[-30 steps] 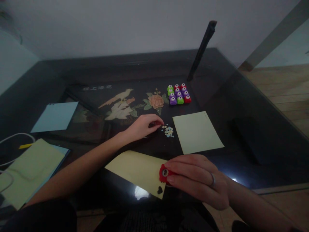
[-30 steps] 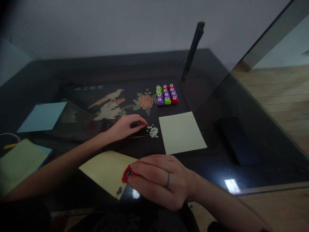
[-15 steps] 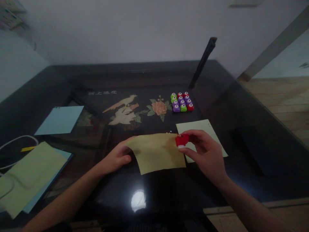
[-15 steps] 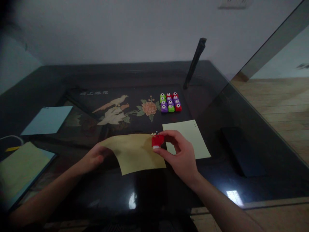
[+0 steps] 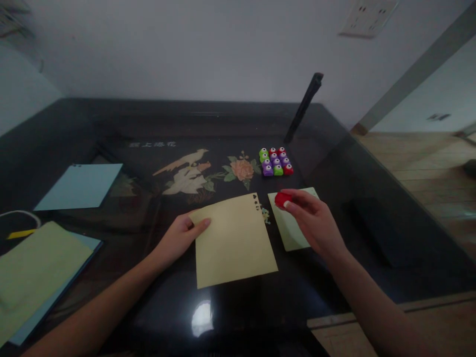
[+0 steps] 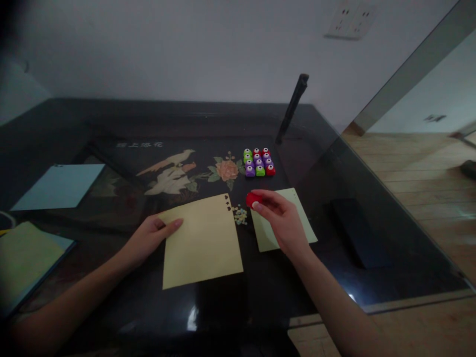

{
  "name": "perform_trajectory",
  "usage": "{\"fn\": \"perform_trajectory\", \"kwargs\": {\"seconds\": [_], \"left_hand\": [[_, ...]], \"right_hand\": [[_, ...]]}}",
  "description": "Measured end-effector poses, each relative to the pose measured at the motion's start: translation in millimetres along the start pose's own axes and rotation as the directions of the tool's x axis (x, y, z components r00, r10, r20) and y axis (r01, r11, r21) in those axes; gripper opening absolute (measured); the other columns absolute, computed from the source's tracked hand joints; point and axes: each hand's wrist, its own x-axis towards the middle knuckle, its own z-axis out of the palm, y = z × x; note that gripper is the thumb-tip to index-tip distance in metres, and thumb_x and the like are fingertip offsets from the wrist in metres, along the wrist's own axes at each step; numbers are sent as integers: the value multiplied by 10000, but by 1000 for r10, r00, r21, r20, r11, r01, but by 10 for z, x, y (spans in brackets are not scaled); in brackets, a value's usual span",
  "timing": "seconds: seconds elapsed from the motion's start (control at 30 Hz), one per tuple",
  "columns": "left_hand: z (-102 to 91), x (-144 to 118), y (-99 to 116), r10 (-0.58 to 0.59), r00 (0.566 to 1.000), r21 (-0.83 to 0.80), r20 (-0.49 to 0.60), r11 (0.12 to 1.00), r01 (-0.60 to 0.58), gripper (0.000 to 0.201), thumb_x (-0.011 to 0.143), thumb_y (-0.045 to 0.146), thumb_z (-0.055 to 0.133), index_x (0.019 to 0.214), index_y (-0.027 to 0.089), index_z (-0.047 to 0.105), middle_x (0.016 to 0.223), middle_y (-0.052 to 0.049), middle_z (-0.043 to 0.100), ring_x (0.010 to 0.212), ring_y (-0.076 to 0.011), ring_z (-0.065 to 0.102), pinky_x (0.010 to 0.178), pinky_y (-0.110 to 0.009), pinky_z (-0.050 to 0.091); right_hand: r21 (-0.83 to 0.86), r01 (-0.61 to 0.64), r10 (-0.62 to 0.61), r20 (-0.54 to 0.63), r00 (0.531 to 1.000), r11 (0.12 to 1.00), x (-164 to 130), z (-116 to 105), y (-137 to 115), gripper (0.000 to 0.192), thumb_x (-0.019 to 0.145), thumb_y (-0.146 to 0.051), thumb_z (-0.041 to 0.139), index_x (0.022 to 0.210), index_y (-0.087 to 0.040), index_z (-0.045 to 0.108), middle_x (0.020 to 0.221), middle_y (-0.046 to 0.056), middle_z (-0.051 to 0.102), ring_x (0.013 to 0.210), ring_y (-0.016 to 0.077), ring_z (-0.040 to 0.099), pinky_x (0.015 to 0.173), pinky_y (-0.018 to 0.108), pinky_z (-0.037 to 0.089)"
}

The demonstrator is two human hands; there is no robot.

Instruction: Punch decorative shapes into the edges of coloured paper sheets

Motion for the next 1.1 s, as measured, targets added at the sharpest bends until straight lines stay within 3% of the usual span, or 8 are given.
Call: {"fn": "perform_trajectory", "kwargs": {"seconds": [0.17, 0.33, 0.4, 0.5, 0.67, 0.83, 1.1], "left_hand": [[-9, -11, 14, -12, 1000, -49, 4, 999, 12, 364, 728, 457, 719, 920, 148, 696, 737, -44, 747, 702, -228, 689, 619, -297, 536], [-19, -1, 14, -13, 1000, -41, 12, 999, 13, 376, 718, 459, 727, 911, 138, 693, 745, -50, 749, 686, -221, 682, 617, -294, 532], [-22, 9, 5, -9, 1000, -24, 12, 1000, 9, 396, 714, 467, 727, 926, 134, 687, 744, -51, 748, 678, -217, 677, 611, -292, 529], [-27, 27, -13, -10, 1000, -3, 16, 1000, 10, 439, 705, 492, 721, 946, 127, 680, 749, -56, 748, 674, -223, 673, 602, -299, 527], [-35, 48, -34, -5, 999, -2, 46, 1000, 5, 473, 703, 510, 707, 972, 123, 671, 768, -59, 748, 690, -225, 674, 617, -299, 527], [-39, 65, -58, 29, 997, 15, 74, 999, -30, 457, 723, 513, 687, 971, 129, 672, 770, -58, 746, 700, -222, 672, 609, -286, 519], [-50, 87, -103, 56, 994, 27, 90, 998, -58, 432, 746, 503, 672, 976, 137, 667, 768, -50, 742, 674, -203, 661, 596, -277, 511]], "right_hand": [[51, -57, 58, -16, 998, 997, 125, -129, -94, 385, 618, -239, 810, 987, -228, 699, 973, 30, 727, 898, 181, 681, 908, 394, 514], [-278, -14, 5, -31, 999, 961, 384, -258, -96, 341, 710, -343, 741, 987, -153, 679, 838, 71, 720, 698, 193, 692, 721, 353, 552], [-475, 74, -77, 14, 997, 877, 537, -301, -20, 332, 749, -373, 699, 963, -122, 673, 842, 99, 707, 622, 184, 677, 620, 323, 536], [-704, 266, -199, 178, 964, 659, 765, -324, 153, 283, 813, -359, 631, 945, -111, 671, 934, 126, 687, 583, 160, 653, 567, 298, 506], [-760, 391, -232, 315, 920, 519, 972, -243, 373, 140, 799, -263, 662, 904, -180, 698, 879, 60, 703, 675, 179, 631, 704, 324, 484], [-792, 434, -263, 350, 899, 429, 1011, -199, 428, 152, 831, -301, 632, 936, -214, 699, 972, 71, 669, 883, 225, 612, 792, 335, 446], [-806, 436, -281, 345, 896, 401, 1064, -192, 489, 167, 841, -315, 615, 945, -201, 679, 887, 52, 657, 749, 185, 588, 709, 288, 427]]}}
